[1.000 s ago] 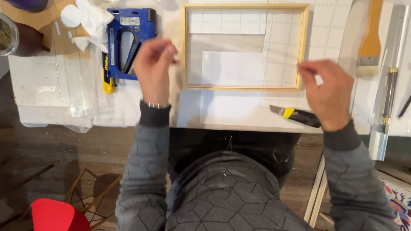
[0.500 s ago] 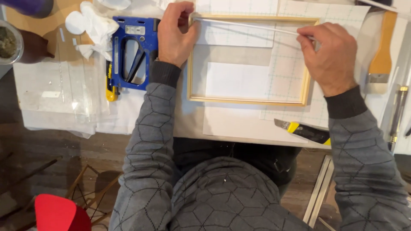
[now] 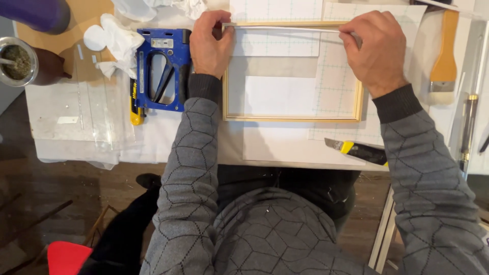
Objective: Assembling a picture frame by cutting white spacers to size and cleaning the glass.
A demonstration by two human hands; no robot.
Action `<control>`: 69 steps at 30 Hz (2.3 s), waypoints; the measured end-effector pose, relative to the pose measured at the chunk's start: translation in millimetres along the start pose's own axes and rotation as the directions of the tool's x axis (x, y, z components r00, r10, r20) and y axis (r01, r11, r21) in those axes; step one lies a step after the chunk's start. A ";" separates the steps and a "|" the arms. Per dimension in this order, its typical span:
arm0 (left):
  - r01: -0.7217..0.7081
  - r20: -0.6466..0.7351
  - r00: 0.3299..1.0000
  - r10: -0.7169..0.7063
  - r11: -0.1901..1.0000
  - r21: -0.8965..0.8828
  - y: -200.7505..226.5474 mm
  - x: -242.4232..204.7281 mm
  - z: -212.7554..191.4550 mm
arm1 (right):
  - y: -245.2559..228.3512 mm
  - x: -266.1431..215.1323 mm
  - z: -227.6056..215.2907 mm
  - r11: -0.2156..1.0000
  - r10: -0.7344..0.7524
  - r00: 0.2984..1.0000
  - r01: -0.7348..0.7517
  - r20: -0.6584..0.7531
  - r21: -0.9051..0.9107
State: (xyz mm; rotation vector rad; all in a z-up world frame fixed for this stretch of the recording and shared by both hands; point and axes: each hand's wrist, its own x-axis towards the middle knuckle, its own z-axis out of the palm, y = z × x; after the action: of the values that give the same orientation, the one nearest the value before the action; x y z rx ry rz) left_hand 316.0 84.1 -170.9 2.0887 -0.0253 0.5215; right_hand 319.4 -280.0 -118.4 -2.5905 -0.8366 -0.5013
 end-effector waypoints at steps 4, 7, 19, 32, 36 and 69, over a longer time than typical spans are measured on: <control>-0.003 0.005 1.000 0.003 1.000 -0.025 -2.8 -1.3 -0.4 | -7.4 10.4 -12.8 1.000 0.010 1.000 -0.010 -0.008 -0.013; -0.010 0.010 1.000 0.010 0.999 -0.053 1.2 1.1 -1.0 | -6.9 17.1 -27.2 1.000 -0.021 0.993 0.022 -0.112 0.001; 0.109 0.032 0.994 -0.107 0.990 -0.083 8.6 0.2 -2.8 | 42.1 -0.6 -6.7 0.991 0.105 0.989 -0.112 0.102 0.070; 0.079 0.022 0.997 -0.077 0.994 -0.073 7.7 3.6 -1.5 | 32.8 5.4 -9.0 0.983 -0.065 0.997 0.073 0.051 -0.168; 0.074 0.008 0.997 -0.074 0.995 -0.059 5.8 -0.2 -0.8 | 35.4 1.1 -3.4 0.985 -0.041 0.997 0.051 0.068 -0.164; 0.111 0.012 0.994 -0.110 0.991 -0.072 2.2 1.4 0.5 | -74.8 -189.4 -100.5 0.730 0.668 0.732 -0.679 -0.133 -0.072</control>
State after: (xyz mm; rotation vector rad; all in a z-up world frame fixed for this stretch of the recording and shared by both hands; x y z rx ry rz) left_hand 317.0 82.7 -168.8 2.0090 0.0658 0.4384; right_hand 107.8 -359.4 -96.5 -2.6971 0.2157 -0.4475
